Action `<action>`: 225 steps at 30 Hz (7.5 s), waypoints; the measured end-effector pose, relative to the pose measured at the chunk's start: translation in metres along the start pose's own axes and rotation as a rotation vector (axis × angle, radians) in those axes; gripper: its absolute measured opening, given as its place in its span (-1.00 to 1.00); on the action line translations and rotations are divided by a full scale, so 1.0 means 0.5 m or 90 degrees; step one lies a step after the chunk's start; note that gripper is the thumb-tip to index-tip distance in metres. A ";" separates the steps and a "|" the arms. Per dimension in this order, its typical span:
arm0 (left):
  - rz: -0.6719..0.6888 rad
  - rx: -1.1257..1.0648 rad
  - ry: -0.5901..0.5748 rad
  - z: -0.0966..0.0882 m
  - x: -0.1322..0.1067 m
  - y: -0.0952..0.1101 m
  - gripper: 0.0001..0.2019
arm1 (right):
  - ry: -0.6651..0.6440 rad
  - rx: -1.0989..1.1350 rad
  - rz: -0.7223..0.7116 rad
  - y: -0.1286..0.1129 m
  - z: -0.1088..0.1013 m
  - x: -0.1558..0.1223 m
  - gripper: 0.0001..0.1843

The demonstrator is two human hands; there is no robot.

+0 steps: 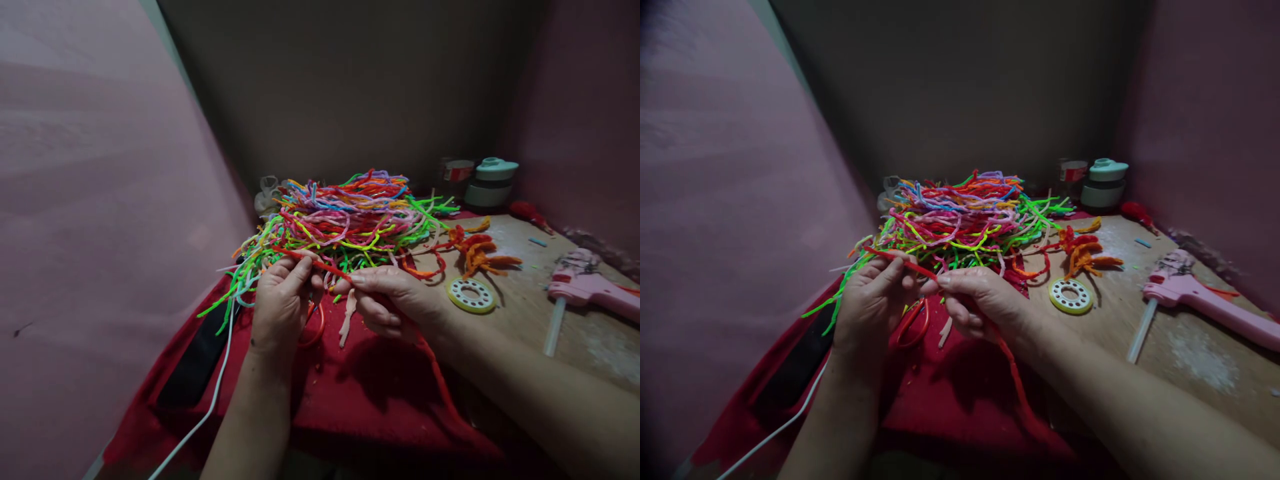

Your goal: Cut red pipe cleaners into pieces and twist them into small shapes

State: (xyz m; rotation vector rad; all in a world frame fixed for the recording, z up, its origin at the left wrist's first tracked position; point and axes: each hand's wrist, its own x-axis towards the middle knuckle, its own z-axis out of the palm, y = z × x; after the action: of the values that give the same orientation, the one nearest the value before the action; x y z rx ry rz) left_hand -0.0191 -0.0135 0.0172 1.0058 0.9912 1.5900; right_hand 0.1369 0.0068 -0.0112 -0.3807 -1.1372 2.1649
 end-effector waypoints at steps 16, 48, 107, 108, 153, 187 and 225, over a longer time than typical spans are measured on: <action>-0.101 0.101 -0.123 -0.003 -0.012 -0.006 -0.86 | -0.020 0.025 0.011 -0.003 -0.002 0.000 -0.76; -0.134 0.075 -0.164 -0.008 -0.017 -0.001 -0.89 | 0.117 -0.027 -0.050 0.004 0.007 0.010 -0.95; -0.032 0.104 -0.172 -0.009 -0.019 -0.015 -0.72 | 0.112 -0.093 -0.002 0.008 0.016 0.008 -0.87; -0.019 0.122 -0.157 -0.006 -0.018 -0.018 -0.71 | 0.121 -0.093 -0.003 0.007 0.015 0.009 -0.86; -0.139 0.096 -0.178 0.044 0.039 -0.024 -0.73 | 0.149 0.023 -0.207 -0.015 -0.030 0.032 -0.18; -0.070 0.076 -0.180 0.015 0.050 -0.041 -0.86 | 0.141 0.083 -0.028 0.004 -0.034 0.039 -0.67; -0.167 0.241 -0.147 0.017 0.033 -0.014 -0.75 | 0.184 -0.190 -0.084 0.008 -0.028 0.029 -0.74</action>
State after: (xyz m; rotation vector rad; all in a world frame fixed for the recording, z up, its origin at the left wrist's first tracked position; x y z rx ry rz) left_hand -0.0119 0.0050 0.0160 1.2262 1.2309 1.0665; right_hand 0.1321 0.0236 -0.0221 -0.7049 -1.2786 1.7603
